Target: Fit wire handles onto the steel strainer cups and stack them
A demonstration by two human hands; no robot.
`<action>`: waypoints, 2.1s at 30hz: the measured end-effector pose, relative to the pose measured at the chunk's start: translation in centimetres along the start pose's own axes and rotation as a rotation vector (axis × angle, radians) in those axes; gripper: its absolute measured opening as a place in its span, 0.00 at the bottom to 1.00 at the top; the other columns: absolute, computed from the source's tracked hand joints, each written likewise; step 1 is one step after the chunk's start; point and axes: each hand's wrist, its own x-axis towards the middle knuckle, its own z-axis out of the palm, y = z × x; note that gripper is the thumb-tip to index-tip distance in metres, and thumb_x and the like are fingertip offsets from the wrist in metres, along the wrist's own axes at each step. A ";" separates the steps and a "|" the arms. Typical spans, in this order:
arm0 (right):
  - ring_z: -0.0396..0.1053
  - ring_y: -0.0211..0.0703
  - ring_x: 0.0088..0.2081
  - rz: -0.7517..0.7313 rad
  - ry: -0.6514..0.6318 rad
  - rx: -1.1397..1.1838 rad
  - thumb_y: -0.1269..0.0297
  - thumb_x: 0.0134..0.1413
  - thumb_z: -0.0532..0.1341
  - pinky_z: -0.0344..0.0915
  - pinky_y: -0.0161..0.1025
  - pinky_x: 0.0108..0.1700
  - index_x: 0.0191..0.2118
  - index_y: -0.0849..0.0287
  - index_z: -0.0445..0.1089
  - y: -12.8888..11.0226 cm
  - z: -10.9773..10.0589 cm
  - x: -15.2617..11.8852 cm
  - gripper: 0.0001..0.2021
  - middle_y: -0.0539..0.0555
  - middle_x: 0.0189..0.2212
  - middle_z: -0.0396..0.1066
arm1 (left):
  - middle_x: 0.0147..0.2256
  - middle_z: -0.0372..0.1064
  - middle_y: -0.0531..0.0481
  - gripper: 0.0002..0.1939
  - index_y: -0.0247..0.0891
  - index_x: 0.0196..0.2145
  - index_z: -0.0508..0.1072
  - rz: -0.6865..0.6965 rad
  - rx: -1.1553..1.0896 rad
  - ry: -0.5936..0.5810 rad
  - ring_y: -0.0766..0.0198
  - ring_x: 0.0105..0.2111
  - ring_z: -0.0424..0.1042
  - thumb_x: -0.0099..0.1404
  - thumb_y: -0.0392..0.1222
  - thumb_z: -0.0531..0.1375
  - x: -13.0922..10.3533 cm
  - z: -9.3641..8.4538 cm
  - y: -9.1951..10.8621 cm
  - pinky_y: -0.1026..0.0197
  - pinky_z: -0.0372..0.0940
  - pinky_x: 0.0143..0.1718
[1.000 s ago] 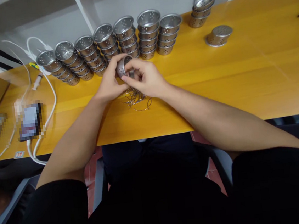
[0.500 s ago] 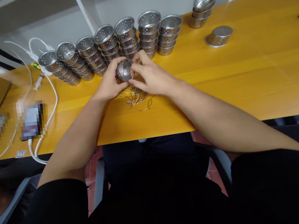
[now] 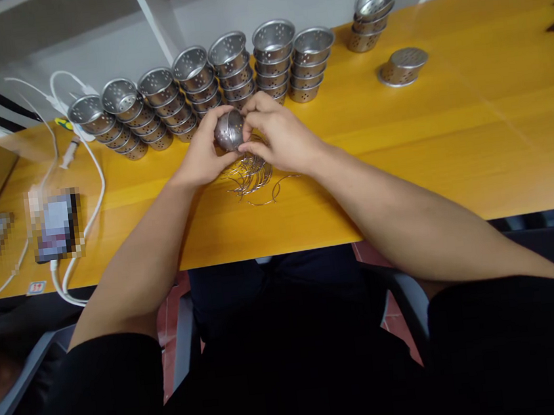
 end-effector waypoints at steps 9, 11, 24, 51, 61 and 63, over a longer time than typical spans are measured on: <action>0.73 0.86 0.78 0.108 0.234 0.010 0.26 0.80 0.74 0.81 0.88 0.74 0.59 0.37 0.87 0.5 -0.5 0.0 0.23 0.65 0.73 0.78 | 0.74 0.79 0.33 0.52 0.44 0.82 0.70 -0.088 -0.033 0.082 0.35 0.76 0.81 0.78 0.78 0.79 -0.2 0.0 -0.4 0.32 0.74 0.86; 0.78 0.82 0.71 0.106 0.215 0.054 0.21 0.79 0.73 0.84 0.84 0.70 0.53 0.41 0.85 1.7 -1.1 -0.1 0.27 0.66 0.69 0.79 | 0.73 0.80 0.33 0.54 0.44 0.77 0.75 -0.091 -0.030 0.141 0.33 0.76 0.81 0.72 0.84 0.80 0.1 -0.1 -0.7 0.32 0.74 0.86; 0.84 0.76 0.64 0.026 -0.028 0.011 0.12 0.76 0.70 0.86 0.74 0.68 0.73 0.44 0.79 2.9 -0.1 -0.6 0.44 0.64 0.69 0.84 | 0.70 0.84 0.32 0.56 0.46 0.78 0.73 -0.056 -0.145 0.164 0.38 0.72 0.86 0.77 0.95 0.66 0.0 0.6 -0.8 0.36 0.80 0.78; 0.86 0.66 0.60 0.340 0.305 -0.548 0.68 0.78 0.68 0.81 0.63 0.63 0.37 0.44 0.60 5.5 -11.8 1.9 0.19 0.62 0.53 0.89 | 0.73 0.81 0.34 0.30 0.45 0.77 0.75 -0.106 -0.255 -0.002 0.49 0.60 0.89 0.87 0.60 0.68 -0.6 1.2 0.9 0.43 0.85 0.65; 0.89 0.72 0.67 0.514 -0.038 -0.733 0.72 0.82 0.70 0.79 0.61 0.66 0.34 0.49 0.52 5.3 -10.8 7.2 0.28 0.75 0.59 0.91 | 0.73 0.82 0.33 0.29 0.45 0.77 0.78 -0.185 -0.258 0.003 0.46 0.61 0.89 0.87 0.55 0.71 -0.5 1.1 1.0 0.41 0.85 0.66; 0.89 0.72 0.68 0.536 -0.044 -0.705 0.73 0.81 0.70 0.79 0.63 0.67 0.33 0.49 0.53 5.1 -10.7 7.3 0.28 0.77 0.59 0.91 | 0.72 0.82 0.34 0.29 0.47 0.77 0.79 -0.192 -0.274 0.003 0.45 0.62 0.89 0.87 0.58 0.72 -0.5 1.2 1.1 0.41 0.85 0.66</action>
